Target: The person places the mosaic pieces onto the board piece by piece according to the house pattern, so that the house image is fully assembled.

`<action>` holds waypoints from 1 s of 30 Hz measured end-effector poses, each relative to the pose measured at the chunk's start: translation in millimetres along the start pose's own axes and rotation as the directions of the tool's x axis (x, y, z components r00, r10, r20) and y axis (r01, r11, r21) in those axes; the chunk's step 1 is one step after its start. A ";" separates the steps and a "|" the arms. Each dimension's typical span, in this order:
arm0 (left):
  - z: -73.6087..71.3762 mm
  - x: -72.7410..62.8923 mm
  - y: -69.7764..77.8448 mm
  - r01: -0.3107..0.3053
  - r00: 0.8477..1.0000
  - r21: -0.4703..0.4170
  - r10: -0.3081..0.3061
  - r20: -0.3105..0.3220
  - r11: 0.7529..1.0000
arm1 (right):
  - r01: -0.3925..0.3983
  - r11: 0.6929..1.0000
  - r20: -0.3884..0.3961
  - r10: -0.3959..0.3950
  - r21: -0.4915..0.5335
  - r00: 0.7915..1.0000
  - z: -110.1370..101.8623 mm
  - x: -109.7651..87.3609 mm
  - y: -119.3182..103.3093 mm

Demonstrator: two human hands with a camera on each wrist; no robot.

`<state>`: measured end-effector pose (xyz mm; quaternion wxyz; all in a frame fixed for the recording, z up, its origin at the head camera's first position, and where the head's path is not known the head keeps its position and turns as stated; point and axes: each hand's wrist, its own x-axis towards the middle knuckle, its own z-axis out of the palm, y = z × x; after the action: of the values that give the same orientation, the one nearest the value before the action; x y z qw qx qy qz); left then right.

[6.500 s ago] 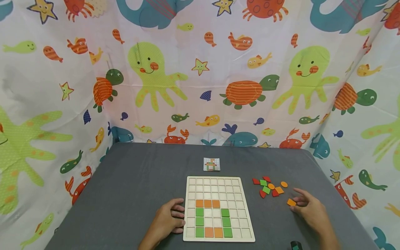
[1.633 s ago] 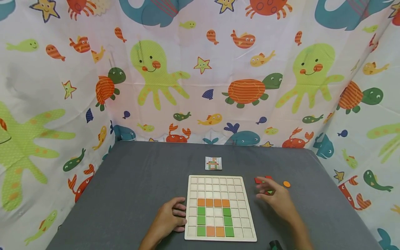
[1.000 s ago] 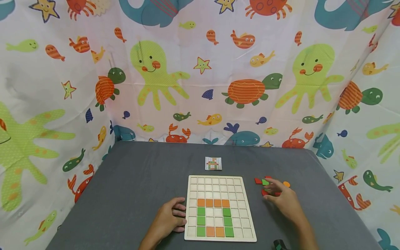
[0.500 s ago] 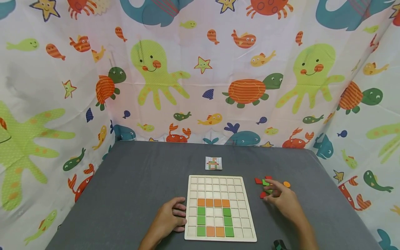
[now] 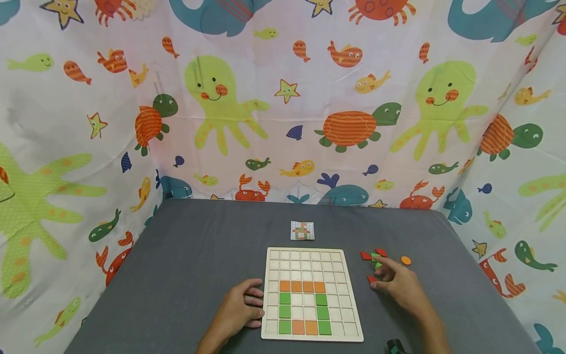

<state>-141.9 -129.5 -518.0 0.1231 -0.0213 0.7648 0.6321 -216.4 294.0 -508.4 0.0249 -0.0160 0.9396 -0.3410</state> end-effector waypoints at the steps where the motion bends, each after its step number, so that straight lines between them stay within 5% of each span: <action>1: 0.1 0.1 0.1 0.000 1.000 0.000 0.000 0.000 1.000 | 0.010 1.000 0.009 -0.010 0.000 1.000 -0.2 0.0 -0.2; 13: 0.5 0.0 -0.4 -0.016 1.000 0.009 0.016 0.001 1.000 | 0.075 0.997 -0.018 -0.075 -0.006 0.997 4.8 -0.1 -1.4; 20: 0.8 -0.3 -0.3 -0.018 1.000 0.008 0.018 -0.001 1.000 | 0.173 0.978 -0.029 -0.170 0.115 0.985 13.6 -2.5 -16.0; 30: 0.7 -0.8 0.0 -0.015 1.000 0.005 0.015 -0.005 1.000 | 0.154 0.969 0.020 -0.161 0.193 0.987 28.5 -5.2 -42.3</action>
<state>-141.0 -128.9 -518.0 0.1167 -0.0169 0.7669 0.6308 -209.1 243.5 -502.9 0.0156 -0.0940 0.8977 -0.4302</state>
